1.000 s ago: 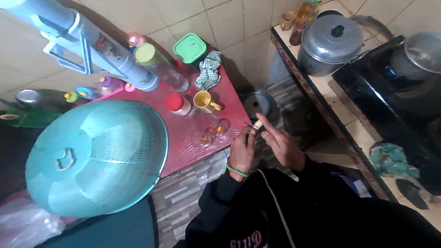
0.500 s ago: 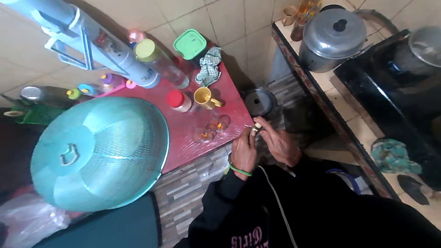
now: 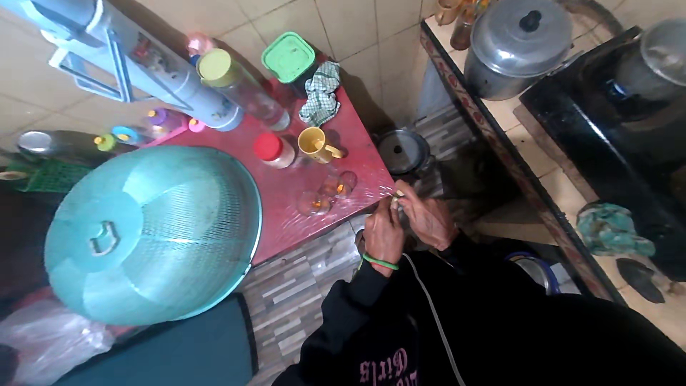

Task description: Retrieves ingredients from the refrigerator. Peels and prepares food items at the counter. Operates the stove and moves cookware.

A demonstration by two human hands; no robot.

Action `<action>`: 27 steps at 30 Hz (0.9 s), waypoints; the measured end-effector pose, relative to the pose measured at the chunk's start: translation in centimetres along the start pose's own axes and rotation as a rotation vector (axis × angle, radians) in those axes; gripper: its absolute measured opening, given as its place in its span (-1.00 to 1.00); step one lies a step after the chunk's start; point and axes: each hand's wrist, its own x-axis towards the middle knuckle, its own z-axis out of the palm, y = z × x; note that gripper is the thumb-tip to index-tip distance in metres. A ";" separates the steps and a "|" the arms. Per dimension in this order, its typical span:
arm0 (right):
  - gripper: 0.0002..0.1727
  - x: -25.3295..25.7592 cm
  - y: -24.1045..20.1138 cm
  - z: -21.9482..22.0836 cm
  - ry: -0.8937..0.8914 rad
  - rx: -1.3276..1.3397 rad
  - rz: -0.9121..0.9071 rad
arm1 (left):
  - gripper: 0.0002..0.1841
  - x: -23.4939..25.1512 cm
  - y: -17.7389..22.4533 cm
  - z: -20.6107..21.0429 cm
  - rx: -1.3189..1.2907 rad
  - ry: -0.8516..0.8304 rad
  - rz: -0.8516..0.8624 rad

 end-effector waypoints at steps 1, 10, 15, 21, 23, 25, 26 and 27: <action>-0.51 0.0 0.0 0.1 -0.008 -0.003 0.002 | -0.67 -0.1 0.0 0.1 0.001 0.002 0.002; -0.55 0.5 0.4 0.5 -0.054 0.217 0.099 | -0.65 0.0 -0.2 0.8 -0.058 -0.018 0.030; -0.57 1.5 0.2 -1.0 -0.342 1.118 0.464 | -0.63 0.4 -1.6 0.5 -0.280 -0.123 0.068; -0.33 1.8 3.1 -2.2 -0.671 1.617 0.433 | -0.67 1.3 -3.7 -0.1 -0.815 -0.308 0.000; -0.62 1.9 3.0 -3.0 -0.542 1.331 0.295 | -0.65 1.4 -3.9 -0.4 -0.847 -0.329 -0.018; -0.71 2.1 2.9 -3.3 -0.352 0.970 0.089 | -0.63 1.4 -3.9 -0.7 -0.852 -0.349 -0.038; -0.67 2.2 3.0 -3.2 -0.278 0.807 0.005 | -0.62 1.4 -3.9 -0.7 -0.855 -0.349 -0.048; -0.65 2.1 3.0 -3.1 -0.210 0.687 -0.059 | -0.61 1.3 -4.0 -0.7 -0.857 -0.347 -0.054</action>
